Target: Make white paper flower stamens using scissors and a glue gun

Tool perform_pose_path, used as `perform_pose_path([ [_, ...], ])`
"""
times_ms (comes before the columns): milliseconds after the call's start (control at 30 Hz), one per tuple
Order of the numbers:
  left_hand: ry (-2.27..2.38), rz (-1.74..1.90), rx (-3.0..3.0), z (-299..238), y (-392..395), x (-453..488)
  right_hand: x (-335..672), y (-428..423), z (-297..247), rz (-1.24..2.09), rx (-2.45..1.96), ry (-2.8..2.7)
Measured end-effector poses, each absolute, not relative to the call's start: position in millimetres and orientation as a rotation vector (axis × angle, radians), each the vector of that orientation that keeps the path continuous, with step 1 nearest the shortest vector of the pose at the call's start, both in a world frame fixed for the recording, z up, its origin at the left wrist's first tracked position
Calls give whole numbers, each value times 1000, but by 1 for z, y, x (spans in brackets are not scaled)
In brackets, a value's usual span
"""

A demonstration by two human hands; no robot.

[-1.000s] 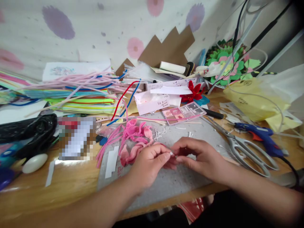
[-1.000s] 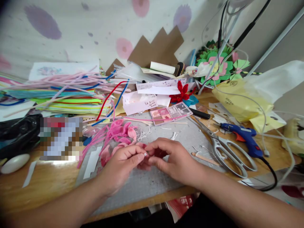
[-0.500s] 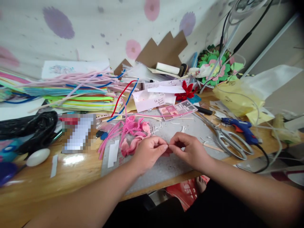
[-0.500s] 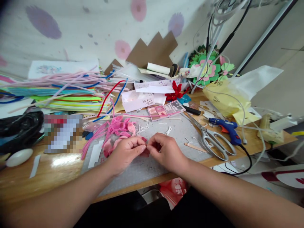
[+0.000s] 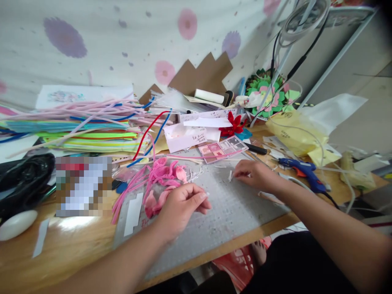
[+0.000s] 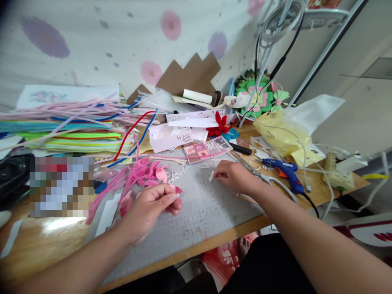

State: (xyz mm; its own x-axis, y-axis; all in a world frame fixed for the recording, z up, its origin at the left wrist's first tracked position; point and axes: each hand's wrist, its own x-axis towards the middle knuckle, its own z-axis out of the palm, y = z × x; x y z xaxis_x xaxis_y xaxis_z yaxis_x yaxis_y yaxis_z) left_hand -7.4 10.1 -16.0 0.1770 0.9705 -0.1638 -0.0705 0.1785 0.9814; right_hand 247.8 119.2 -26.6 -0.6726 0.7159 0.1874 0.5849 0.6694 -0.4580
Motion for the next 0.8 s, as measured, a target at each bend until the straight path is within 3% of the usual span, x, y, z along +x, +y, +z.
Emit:
perform_pose_path([
  [467,1124,978,1135,-19,12,-9,234,124,-36,391,-1027,-2624],
  [800,1221,922,1490,-19,11,-7,216,85,-9,617,-1066,-2535],
])
